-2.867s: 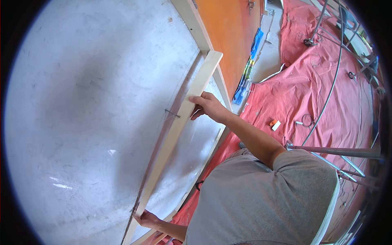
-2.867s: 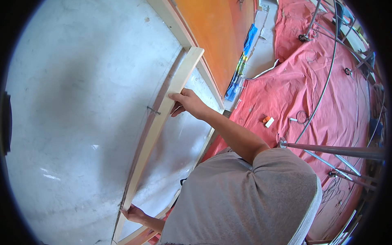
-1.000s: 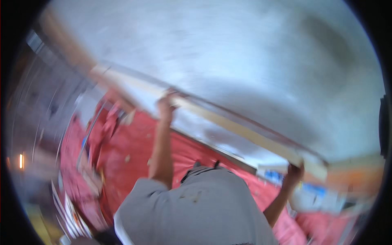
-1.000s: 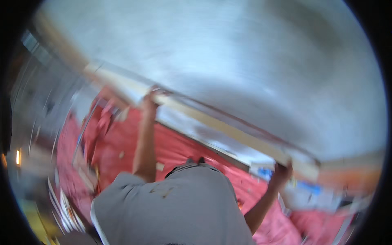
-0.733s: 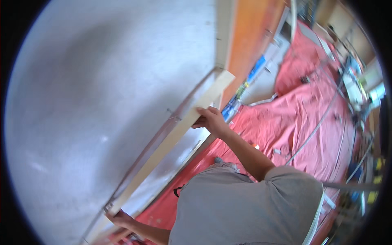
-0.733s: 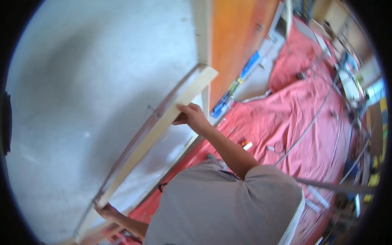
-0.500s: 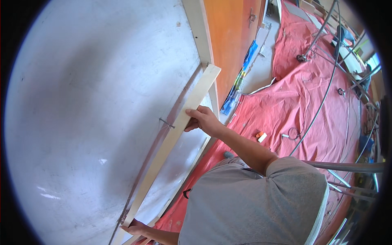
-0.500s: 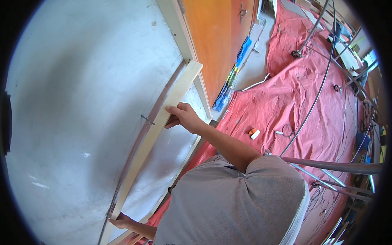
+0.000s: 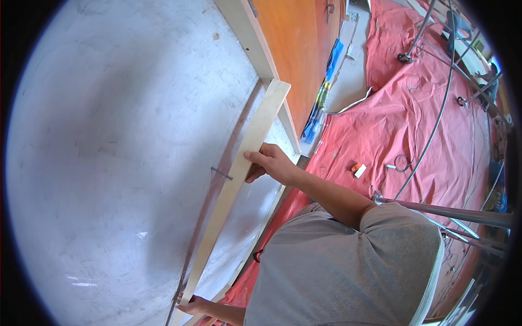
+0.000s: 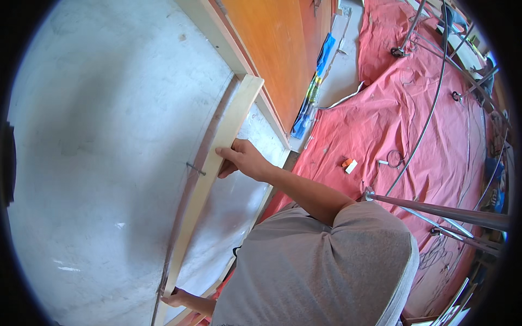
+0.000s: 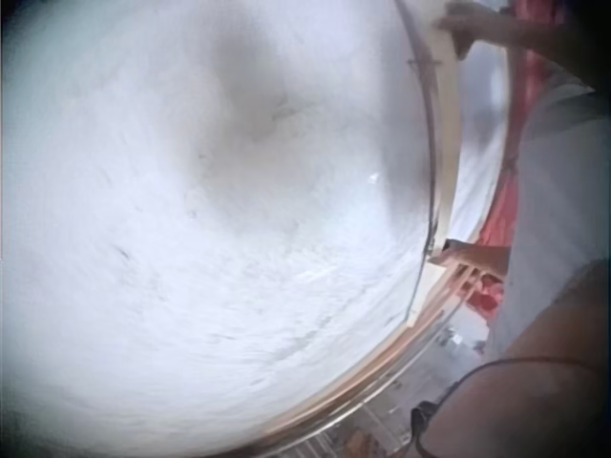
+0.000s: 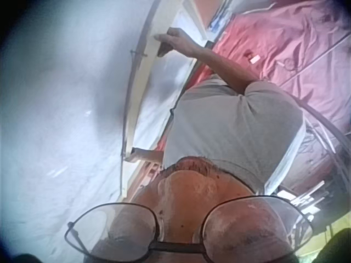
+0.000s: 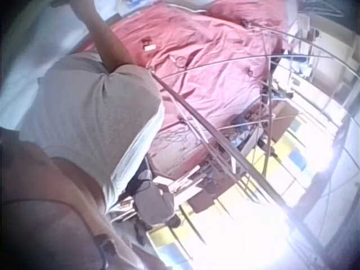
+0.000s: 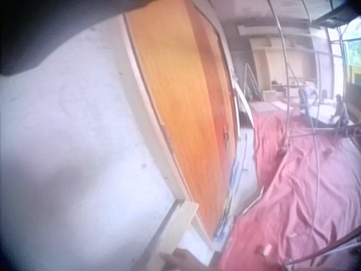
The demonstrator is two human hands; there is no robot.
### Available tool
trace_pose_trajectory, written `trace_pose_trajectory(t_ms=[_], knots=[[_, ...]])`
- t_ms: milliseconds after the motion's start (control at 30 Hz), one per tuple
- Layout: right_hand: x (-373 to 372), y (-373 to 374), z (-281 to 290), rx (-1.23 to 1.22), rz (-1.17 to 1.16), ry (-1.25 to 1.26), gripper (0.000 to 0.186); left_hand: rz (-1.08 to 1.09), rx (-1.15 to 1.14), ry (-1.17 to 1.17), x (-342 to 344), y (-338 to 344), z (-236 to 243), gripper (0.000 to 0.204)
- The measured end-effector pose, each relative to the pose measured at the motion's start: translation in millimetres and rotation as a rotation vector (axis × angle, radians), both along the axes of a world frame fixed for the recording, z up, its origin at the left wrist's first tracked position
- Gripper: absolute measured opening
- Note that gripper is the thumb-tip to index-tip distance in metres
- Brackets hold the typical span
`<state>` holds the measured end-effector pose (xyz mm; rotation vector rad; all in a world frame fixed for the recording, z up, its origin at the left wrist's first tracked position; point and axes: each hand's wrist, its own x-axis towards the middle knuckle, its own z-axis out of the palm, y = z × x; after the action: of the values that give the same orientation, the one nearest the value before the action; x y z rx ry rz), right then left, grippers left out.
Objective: The person measures and marks wooden strips with a pencil and square, holds the strips against a wall frame, and places them on a workbench where another person uses a hand plane.
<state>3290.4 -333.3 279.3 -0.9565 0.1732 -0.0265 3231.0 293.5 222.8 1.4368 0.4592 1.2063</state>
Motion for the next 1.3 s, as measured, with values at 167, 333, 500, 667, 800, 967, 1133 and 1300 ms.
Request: trace_pose_trajectory(t_ms=[167,333,500,667,800,967,1133,1300], knots=[[5,-5,3,-0.005,0.027,-0.034,0.041,0.079,-0.242,-0.025,12,7,2,0.043],[5,-2,3,-0.001,0.001,-0.02,0.044,0.099,-0.61,-0.243,24,18,11,0.043],[15,-5,6,0.067,-0.18,0.009,0.049,0.132,-0.648,-0.287,21,28,9,0.039],[34,-32,19,-0.128,-0.463,0.042,0.052,0.171,-0.604,-0.223,27,18,9,0.042],[39,-36,24,-0.211,-0.395,0.121,0.051,0.194,-0.529,-0.129,37,7,10,0.045],[60,-36,35,-0.253,-0.42,0.21,0.053,0.216,-0.363,0.045,48,-8,13,0.049],[73,-24,26,-0.306,-0.525,0.231,0.053,0.362,-0.1,0.296,28,5,25,0.053],[86,-31,-19,-0.403,-0.693,0.212,0.043,0.527,0.072,0.621,45,-18,40,0.057]])
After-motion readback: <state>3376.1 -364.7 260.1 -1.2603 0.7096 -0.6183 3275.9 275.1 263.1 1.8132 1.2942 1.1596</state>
